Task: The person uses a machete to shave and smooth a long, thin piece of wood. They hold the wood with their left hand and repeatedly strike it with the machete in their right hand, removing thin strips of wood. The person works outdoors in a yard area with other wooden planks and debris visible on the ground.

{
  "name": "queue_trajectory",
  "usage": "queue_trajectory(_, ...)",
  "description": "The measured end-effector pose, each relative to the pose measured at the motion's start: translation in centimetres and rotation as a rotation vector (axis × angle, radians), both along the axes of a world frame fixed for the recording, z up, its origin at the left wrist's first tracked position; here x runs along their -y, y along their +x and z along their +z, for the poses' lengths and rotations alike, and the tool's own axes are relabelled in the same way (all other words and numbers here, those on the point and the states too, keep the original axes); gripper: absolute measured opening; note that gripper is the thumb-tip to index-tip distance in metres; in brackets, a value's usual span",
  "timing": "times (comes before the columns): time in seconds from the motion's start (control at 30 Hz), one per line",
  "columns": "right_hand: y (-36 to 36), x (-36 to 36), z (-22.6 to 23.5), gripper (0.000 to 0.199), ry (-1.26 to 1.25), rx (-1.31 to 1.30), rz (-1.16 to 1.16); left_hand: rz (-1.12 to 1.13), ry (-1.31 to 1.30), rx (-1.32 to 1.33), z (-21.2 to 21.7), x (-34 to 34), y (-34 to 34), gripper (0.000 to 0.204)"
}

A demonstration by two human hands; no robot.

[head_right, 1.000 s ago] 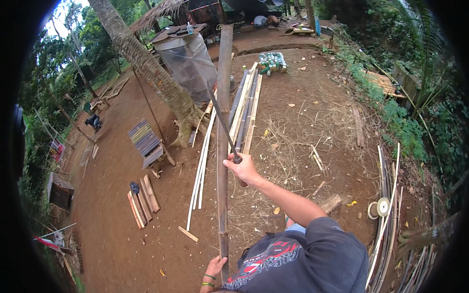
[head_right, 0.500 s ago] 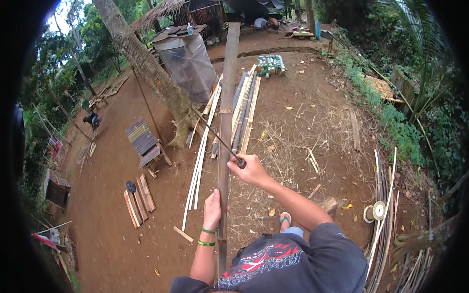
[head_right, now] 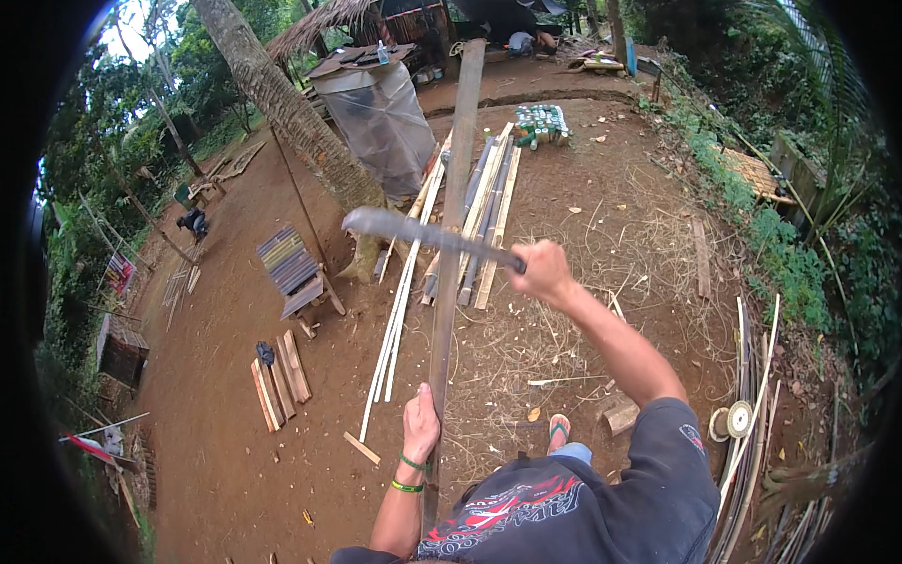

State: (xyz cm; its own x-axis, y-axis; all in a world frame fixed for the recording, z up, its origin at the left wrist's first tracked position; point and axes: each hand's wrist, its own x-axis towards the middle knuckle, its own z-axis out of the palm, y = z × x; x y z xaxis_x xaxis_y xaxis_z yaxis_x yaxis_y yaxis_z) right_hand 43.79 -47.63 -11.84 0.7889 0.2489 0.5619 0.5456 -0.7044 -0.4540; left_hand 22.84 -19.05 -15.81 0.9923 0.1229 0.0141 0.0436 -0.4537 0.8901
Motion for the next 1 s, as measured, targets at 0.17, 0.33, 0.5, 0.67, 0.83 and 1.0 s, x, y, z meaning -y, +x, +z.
queue_trajectory(0.17,-0.1,-0.5,1.8,0.024,0.022,0.05,0.062,-0.015,-0.174,-0.15,-2.7,0.3,-0.5,0.061)
queue_trajectory(0.33,-9.8,-5.4,-5.2,0.014,-0.232,0.034,0.379,0.173,-0.252,-0.04,-4.5,-0.1,1.0,0.056)
queue_trajectory(0.5,-3.5,-1.1,-2.6,0.015,-0.292,-0.137,0.131,0.112,0.018,-0.164,-2.0,-0.2,-1.0,0.068)
queue_trajectory(0.67,-5.5,-3.0,-3.1,0.016,-0.223,-0.15,0.195,0.079,-0.1,-0.225,-4.7,-1.4,-1.1,0.064)
queue_trajectory(0.83,-5.6,-3.5,-5.2,0.019,-0.398,0.04,0.475,-0.044,0.12,0.127,-6.5,-1.7,-1.0,0.046)
queue_trajectory(1.0,-4.2,-3.3,-2.7,0.019,-0.38,0.152,0.415,0.049,0.031,0.142,-4.0,-1.6,0.3,0.053)
